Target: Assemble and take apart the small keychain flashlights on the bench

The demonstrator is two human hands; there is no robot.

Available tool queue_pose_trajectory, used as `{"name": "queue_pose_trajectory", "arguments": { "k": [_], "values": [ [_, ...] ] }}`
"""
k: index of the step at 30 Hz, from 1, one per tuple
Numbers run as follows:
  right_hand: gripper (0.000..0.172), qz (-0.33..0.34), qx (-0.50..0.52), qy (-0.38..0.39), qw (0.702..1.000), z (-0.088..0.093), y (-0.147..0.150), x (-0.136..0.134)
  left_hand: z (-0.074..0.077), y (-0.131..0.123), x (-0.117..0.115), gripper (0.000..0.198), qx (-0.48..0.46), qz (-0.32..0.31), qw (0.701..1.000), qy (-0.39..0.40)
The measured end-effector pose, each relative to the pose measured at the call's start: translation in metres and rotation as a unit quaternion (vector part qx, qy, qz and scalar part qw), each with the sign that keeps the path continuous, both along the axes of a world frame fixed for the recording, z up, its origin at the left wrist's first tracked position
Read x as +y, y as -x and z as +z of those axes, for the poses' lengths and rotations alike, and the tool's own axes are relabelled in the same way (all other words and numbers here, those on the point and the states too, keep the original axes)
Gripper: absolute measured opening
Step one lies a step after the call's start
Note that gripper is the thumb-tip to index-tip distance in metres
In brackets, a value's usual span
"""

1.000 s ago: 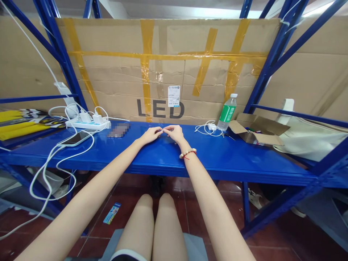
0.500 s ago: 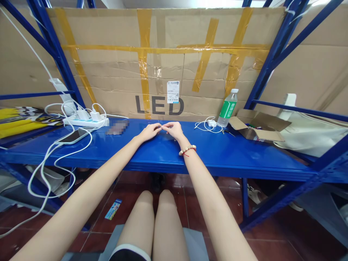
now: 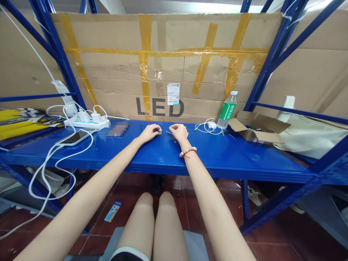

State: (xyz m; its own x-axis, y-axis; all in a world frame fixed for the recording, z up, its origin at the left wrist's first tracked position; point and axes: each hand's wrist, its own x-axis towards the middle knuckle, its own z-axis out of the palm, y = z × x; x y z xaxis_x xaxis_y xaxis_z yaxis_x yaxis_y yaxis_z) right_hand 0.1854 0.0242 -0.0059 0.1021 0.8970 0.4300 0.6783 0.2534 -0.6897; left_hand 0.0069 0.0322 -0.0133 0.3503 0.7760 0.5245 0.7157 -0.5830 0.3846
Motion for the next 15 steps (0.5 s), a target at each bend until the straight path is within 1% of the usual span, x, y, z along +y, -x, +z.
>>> {"name": "queue_pose_trajectory", "arguments": {
  "k": [2, 4, 11, 15],
  "values": [
    [0.013, -0.014, -0.016, 0.013, 1.0, -0.0001, -0.0008, -0.0019, -0.0012, 0.0009, 0.0025, 0.01, -0.002, -0.01, 1.0, -0.003],
    [0.014, -0.024, -0.029, 0.025, 0.999, -0.0005, -0.0013, -0.0027, -0.0026, 0.0014, 0.004, 0.011, -0.002, -0.018, 1.0, -0.005],
    [0.03, -0.1, -0.034, 0.041, 0.994, -0.0007, -0.0046, 0.0007, -0.0066, 0.0017, 0.0053, 0.01, 0.002, -0.018, 1.0, -0.003],
    [0.034, -0.113, -0.041, 0.046, 0.992, -0.0014, -0.0064, 0.002, -0.0073, 0.0014, 0.0062, 0.01, 0.0, -0.012, 1.0, 0.0]
  ]
}}
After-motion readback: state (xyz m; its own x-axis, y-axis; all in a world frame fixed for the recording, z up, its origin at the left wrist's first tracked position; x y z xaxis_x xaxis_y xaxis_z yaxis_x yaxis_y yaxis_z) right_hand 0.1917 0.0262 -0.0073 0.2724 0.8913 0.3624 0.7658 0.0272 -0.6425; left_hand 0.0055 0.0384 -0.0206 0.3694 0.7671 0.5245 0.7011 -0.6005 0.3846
